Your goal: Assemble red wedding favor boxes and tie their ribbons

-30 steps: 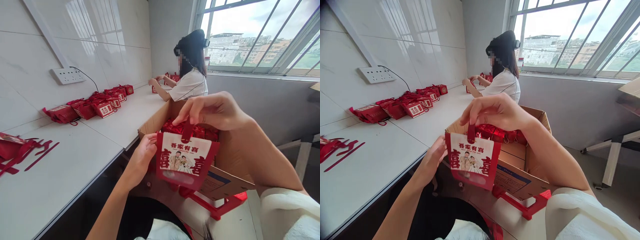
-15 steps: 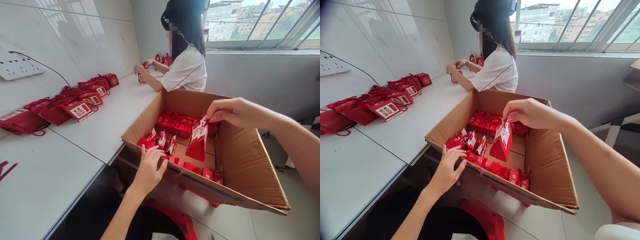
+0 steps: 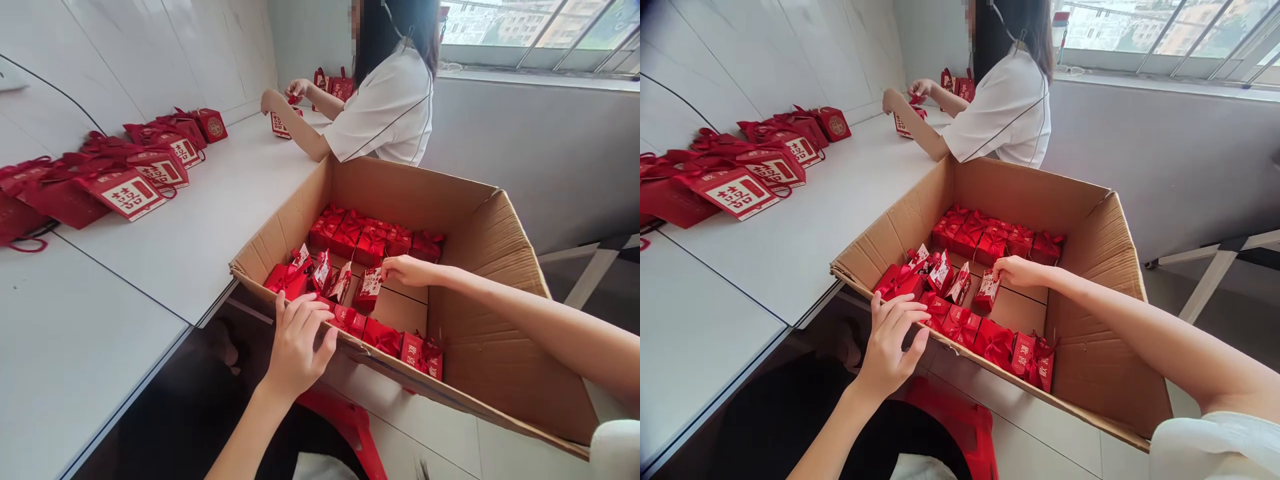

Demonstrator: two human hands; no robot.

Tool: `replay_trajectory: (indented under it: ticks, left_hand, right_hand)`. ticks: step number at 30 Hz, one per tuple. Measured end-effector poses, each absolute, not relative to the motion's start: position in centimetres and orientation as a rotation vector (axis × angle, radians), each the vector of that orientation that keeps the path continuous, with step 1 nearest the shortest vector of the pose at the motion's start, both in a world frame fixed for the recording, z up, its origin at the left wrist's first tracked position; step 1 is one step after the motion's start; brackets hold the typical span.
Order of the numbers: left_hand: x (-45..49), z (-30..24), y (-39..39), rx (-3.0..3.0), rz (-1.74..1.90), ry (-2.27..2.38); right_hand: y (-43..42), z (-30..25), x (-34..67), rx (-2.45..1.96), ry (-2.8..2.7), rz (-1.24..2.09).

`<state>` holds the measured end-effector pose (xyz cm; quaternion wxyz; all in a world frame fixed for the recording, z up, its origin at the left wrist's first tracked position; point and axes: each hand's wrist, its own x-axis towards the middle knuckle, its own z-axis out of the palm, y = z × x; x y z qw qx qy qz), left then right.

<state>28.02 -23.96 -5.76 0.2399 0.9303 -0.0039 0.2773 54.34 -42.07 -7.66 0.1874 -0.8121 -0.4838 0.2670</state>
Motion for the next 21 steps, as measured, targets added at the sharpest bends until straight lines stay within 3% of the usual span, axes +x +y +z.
replay_trajectory:
  ticks: [4, 12, 21]
  left_hand:
    - [28.1, -6.1, -24.1, 2.529, 0.814, -0.004]
    - [28.4, -6.8, -23.9, 2.481, 0.933, -0.048]
    - [28.6, -7.5, -23.5, 2.482, 0.987, -0.1]
  right_hand:
    - [-41.8, -7.0, 54.2, -2.206, -1.265, 0.731]
    - [-41.7, 2.4, 51.5, -1.262, -0.843, 0.643]
    - [-40.4, 5.0, 47.3, -1.019, -0.763, 0.661]
